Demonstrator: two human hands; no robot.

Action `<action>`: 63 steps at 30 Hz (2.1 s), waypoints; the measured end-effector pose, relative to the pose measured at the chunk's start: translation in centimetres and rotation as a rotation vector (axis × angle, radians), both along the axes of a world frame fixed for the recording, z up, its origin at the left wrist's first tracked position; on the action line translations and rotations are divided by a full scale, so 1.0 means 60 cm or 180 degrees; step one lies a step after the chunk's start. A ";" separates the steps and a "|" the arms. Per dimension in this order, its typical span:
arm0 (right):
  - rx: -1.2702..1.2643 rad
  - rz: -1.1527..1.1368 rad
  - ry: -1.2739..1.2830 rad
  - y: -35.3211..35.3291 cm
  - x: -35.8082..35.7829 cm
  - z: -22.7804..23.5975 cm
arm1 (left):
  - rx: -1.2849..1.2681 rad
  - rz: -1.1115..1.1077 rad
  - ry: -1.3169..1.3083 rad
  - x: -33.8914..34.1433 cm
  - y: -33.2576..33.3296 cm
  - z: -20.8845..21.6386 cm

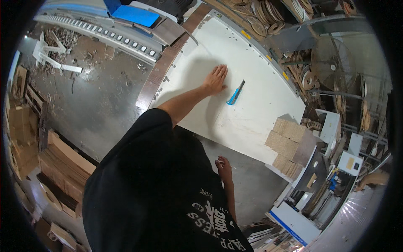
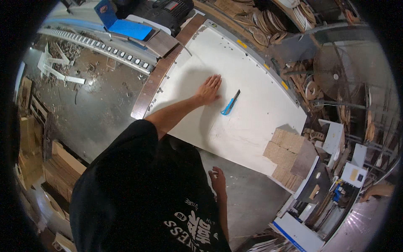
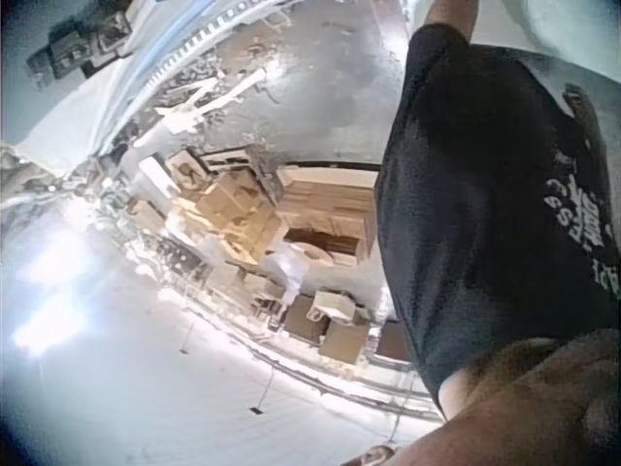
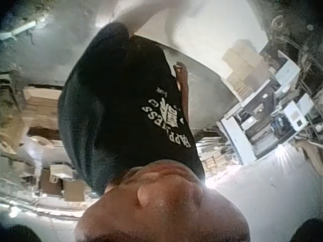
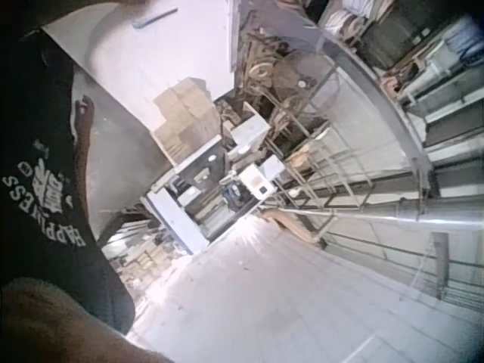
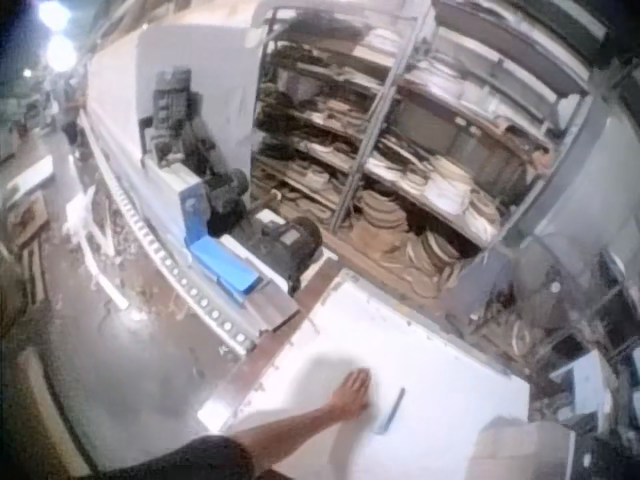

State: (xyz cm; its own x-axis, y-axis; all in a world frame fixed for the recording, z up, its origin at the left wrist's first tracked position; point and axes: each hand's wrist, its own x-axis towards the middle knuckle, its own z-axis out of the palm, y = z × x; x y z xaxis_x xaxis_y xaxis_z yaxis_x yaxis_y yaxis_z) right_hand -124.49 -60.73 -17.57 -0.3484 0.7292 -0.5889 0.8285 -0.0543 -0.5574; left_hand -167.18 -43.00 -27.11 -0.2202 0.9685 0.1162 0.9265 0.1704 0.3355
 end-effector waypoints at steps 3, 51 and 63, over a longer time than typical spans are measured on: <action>-0.0074 -0.0211 0.0027 -0.007 0.022 0.002 | -0.0496 0.0091 -0.0050 -0.019 0.010 -0.010; 0.0582 -0.1392 0.0529 -0.028 0.066 0.024 | 0.0219 -0.0459 -0.1540 0.030 -0.165 0.224; 0.0107 -0.0167 0.2852 0.228 -0.195 0.252 | 0.0184 -0.1126 -0.2557 0.196 -0.262 0.392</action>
